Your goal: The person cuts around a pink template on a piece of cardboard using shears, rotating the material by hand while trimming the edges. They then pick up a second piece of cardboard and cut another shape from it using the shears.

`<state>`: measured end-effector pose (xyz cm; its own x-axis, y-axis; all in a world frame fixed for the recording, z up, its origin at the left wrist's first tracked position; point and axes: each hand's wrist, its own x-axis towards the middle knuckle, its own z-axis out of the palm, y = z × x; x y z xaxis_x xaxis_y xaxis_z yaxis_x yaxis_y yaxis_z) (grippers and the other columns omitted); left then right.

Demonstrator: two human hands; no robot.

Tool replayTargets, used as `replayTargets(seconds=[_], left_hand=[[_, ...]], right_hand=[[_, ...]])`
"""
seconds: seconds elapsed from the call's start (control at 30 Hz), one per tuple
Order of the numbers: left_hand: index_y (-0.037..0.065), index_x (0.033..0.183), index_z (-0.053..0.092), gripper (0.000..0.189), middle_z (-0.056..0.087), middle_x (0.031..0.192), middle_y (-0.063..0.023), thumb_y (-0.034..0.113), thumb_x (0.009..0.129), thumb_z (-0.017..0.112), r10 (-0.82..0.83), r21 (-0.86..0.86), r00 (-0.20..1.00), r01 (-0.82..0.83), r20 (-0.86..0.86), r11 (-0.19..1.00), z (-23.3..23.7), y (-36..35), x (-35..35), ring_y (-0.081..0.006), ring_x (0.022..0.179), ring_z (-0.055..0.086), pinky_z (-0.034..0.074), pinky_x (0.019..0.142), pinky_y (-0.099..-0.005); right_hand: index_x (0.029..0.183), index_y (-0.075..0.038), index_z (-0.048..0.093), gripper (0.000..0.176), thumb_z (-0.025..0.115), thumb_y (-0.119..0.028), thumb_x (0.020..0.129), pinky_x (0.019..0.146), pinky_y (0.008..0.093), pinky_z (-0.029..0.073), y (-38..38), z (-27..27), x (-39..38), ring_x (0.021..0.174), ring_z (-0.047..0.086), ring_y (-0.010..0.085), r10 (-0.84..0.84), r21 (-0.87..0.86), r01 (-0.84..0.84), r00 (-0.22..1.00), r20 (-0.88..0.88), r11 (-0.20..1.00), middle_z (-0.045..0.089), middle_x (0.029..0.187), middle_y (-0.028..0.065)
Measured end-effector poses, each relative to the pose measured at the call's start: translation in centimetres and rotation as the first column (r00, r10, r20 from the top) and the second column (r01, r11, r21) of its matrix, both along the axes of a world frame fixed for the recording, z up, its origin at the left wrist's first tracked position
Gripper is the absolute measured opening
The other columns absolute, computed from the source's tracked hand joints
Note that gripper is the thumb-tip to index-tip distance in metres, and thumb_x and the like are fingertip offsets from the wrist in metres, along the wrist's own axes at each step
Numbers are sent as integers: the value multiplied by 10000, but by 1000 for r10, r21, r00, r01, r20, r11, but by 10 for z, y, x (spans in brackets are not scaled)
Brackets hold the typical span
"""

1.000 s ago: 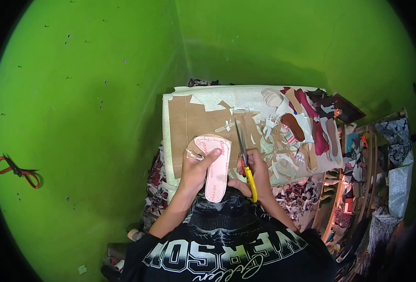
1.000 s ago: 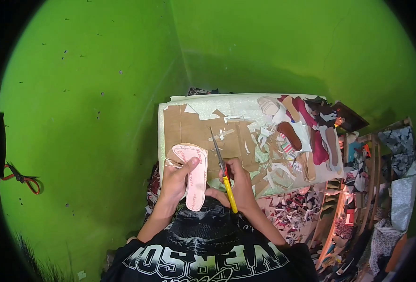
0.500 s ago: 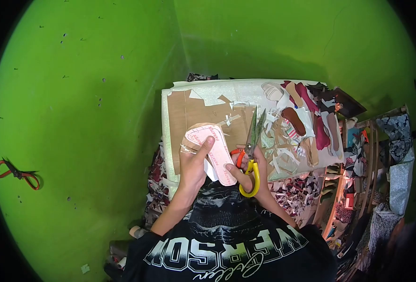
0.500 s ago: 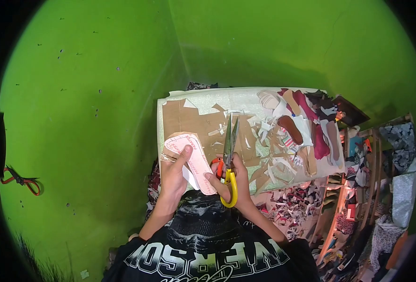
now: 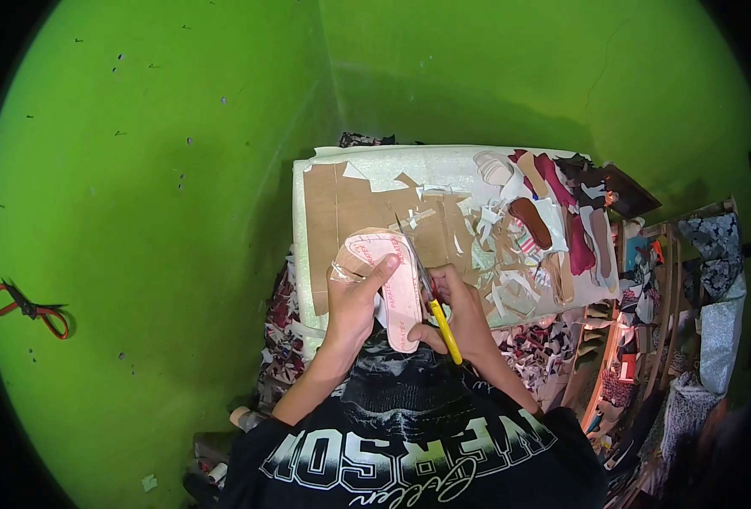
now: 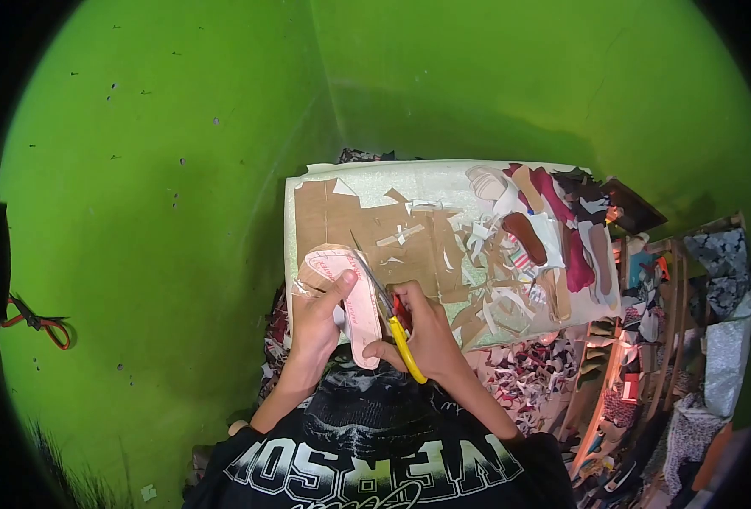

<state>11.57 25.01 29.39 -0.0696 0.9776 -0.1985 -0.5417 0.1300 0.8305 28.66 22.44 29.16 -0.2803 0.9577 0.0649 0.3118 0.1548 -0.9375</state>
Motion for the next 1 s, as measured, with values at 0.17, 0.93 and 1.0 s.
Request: replayTargets(seconds=[0.17, 0.93, 1.0], left_hand=[[-20, 1149, 604, 268, 673, 1053, -90, 33, 899, 686, 122, -38, 992, -120, 45, 992, 0, 2, 6, -144, 938, 645, 525, 818, -284], [-8, 1185, 584, 298, 654, 1101, -94, 60, 912, 683, 195, -156, 959, -164, 208, 974, -23, 4, 6, -153, 970, 637, 528, 827, -296], [-12, 1173, 592, 290, 660, 1083, -94, 51, 906, 687, 201, -124, 964, -181, 175, 976, -14, 3, 9, -151, 957, 641, 528, 825, -295]], right_hand=[[1121, 6, 485, 526, 837, -155, 765, 742, 239, 465, -6, -8, -11, 816, 578, 100, -83, -138, 42, 948, -306, 989, 617, 889, 61], [1143, 7, 522, 404, 755, -66, 822, 660, 191, 426, -10, -27, -14, 749, 513, 53, -275, -282, 171, 881, -385, 944, 571, 881, 17], [1148, 10, 519, 411, 757, -64, 821, 661, 192, 427, -10, -35, -11, 752, 515, 52, -258, -288, 149, 884, -390, 946, 571, 888, 19]])
